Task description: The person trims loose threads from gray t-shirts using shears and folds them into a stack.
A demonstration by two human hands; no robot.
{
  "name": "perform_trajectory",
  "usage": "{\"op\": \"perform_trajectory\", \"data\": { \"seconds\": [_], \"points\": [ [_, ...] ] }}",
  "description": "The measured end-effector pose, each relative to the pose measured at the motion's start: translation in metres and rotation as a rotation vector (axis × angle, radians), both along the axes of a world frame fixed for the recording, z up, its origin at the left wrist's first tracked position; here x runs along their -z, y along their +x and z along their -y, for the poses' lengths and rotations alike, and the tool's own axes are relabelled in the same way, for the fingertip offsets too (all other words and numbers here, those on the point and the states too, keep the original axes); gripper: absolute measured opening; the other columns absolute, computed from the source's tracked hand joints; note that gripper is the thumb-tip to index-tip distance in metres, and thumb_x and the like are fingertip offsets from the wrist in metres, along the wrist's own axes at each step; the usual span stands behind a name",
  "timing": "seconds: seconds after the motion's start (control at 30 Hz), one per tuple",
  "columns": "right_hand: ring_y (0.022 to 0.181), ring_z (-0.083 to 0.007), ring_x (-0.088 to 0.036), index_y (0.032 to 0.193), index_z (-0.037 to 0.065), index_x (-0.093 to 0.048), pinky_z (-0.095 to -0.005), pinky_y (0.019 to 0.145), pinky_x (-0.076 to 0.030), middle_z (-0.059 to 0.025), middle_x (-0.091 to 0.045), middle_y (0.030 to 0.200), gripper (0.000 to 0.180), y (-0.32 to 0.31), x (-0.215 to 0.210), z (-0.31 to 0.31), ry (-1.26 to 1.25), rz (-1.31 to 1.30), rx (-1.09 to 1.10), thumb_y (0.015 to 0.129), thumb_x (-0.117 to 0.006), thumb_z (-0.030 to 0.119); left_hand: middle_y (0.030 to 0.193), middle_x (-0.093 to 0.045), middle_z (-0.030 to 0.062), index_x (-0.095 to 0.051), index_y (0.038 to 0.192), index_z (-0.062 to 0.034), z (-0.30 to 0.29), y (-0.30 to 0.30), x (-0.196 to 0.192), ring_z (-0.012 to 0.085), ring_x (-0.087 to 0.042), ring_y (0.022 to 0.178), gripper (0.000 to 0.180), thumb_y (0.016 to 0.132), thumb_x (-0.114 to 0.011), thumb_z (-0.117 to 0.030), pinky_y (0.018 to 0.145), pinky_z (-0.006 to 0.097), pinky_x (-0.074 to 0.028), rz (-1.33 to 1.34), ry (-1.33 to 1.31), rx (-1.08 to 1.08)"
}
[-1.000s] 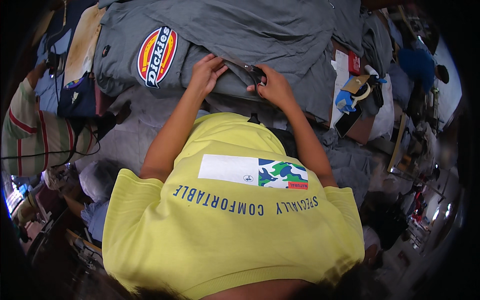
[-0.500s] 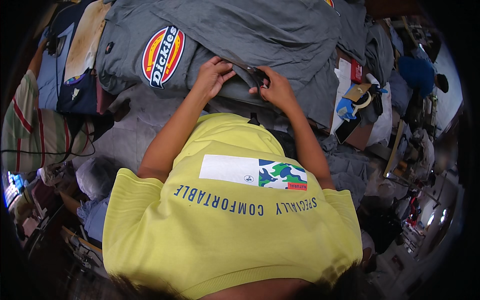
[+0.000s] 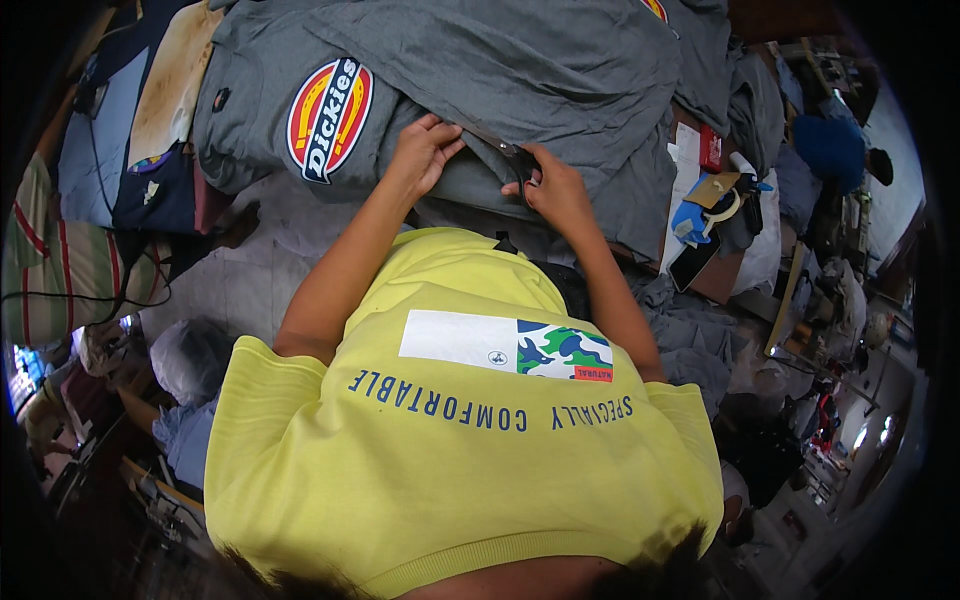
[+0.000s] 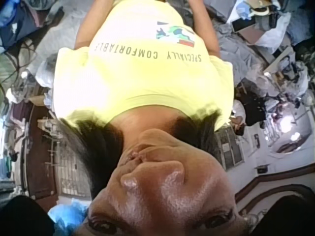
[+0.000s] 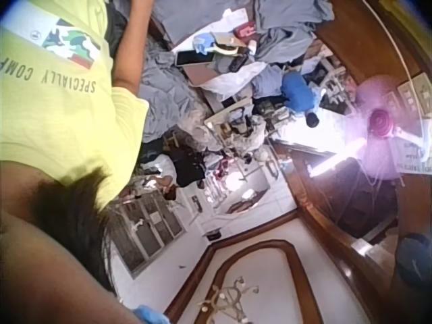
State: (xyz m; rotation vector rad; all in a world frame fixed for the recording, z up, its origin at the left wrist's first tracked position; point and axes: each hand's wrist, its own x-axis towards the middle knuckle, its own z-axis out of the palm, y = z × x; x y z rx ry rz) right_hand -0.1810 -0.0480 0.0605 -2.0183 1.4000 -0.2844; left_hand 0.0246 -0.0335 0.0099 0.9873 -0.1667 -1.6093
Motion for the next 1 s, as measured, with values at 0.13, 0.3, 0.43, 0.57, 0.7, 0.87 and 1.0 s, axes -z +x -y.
{"op": "perform_trajectory", "data": {
  "seconds": [0.13,0.3,0.43,0.57,0.7,0.87,1.0],
  "points": [
    [0.063,-0.025,-0.055,0.108,0.009,-0.053,-0.0358,0.055,-0.042,-0.0102,-0.055,0.07,0.065,0.016,-0.012,0.005,-0.013,-0.064,-0.011,0.055,-0.076,0.038,0.092,-0.056,0.0044,-0.052,0.1,-0.0008,-0.001,0.002,0.002,0.0123,-0.055,0.086,0.02,0.081,-0.054,0.001,0.079,0.024,-0.047,-0.003,-0.009,0.021],
    [0.06,-0.0247,-0.056,0.106,0.008,-0.053,-0.035,0.054,-0.043,-0.0103,-0.057,0.068,0.052,0.017,-0.005,0.008,0.0,-0.037,-0.037,0.06,-0.074,0.024,0.092,-0.056,0.0046,-0.052,0.1,-0.0005,-0.001,0.004,0.0,0.0124,-0.055,0.086,0.02,0.08,-0.056,0.001,0.079,0.025,-0.047,-0.006,-0.016,0.038],
    [0.055,-0.0245,-0.057,0.103,0.007,-0.054,-0.034,0.053,-0.043,-0.0109,-0.057,0.064,0.041,0.009,0.0,0.007,0.09,0.049,0.004,0.064,-0.066,0.007,0.094,-0.057,0.0057,-0.052,0.101,-0.0005,0.002,0.007,-0.002,0.0131,-0.055,0.087,0.02,0.081,-0.055,-0.001,0.081,0.026,-0.047,-0.074,-0.016,0.017],
    [0.053,-0.0244,-0.057,0.103,0.006,-0.054,-0.0337,0.051,-0.043,-0.0101,-0.057,0.06,0.04,0.013,-0.01,0.001,0.081,0.066,0.043,0.065,-0.064,0.005,0.096,-0.057,0.0066,-0.052,0.102,-0.0007,0.009,0.017,-0.001,0.014,-0.055,0.089,0.02,0.082,-0.054,-0.002,0.081,0.026,-0.047,-0.063,-0.048,-0.01],
    [0.061,-0.0246,-0.058,0.106,0.006,-0.053,-0.0346,0.054,-0.043,-0.0107,-0.059,0.072,0.051,0.022,-0.006,0.008,-0.012,-0.07,0.001,0.062,-0.072,0.021,0.096,-0.057,0.0068,-0.052,0.103,-0.001,0.011,0.02,0.004,0.0141,-0.056,0.087,0.021,0.082,-0.053,0.0,0.08,0.027,-0.048,-0.021,-0.015,0.012],
    [0.073,-0.0255,-0.057,0.108,0.008,-0.052,-0.037,0.059,-0.042,-0.0125,-0.058,0.09,0.069,0.041,-0.018,0.016,0.011,-0.126,-0.012,0.053,-0.075,0.043,0.095,-0.056,0.0059,-0.051,0.103,-0.001,0.011,0.021,0.001,0.0134,-0.056,0.086,0.022,0.081,-0.053,0.001,0.078,0.025,-0.048,-0.027,-0.025,0.02],
    [0.063,-0.0257,-0.057,0.108,0.008,-0.052,-0.0358,0.055,-0.042,-0.0117,-0.059,0.074,0.058,0.041,-0.013,0.016,-0.058,-0.082,-0.036,0.06,-0.075,0.03,0.094,-0.056,0.0048,-0.052,0.101,-0.0018,0.01,0.024,-0.002,0.0129,-0.056,0.085,0.02,0.081,-0.054,0.0,0.077,0.025,-0.048,-0.021,-0.024,0.041]
  ]
}}
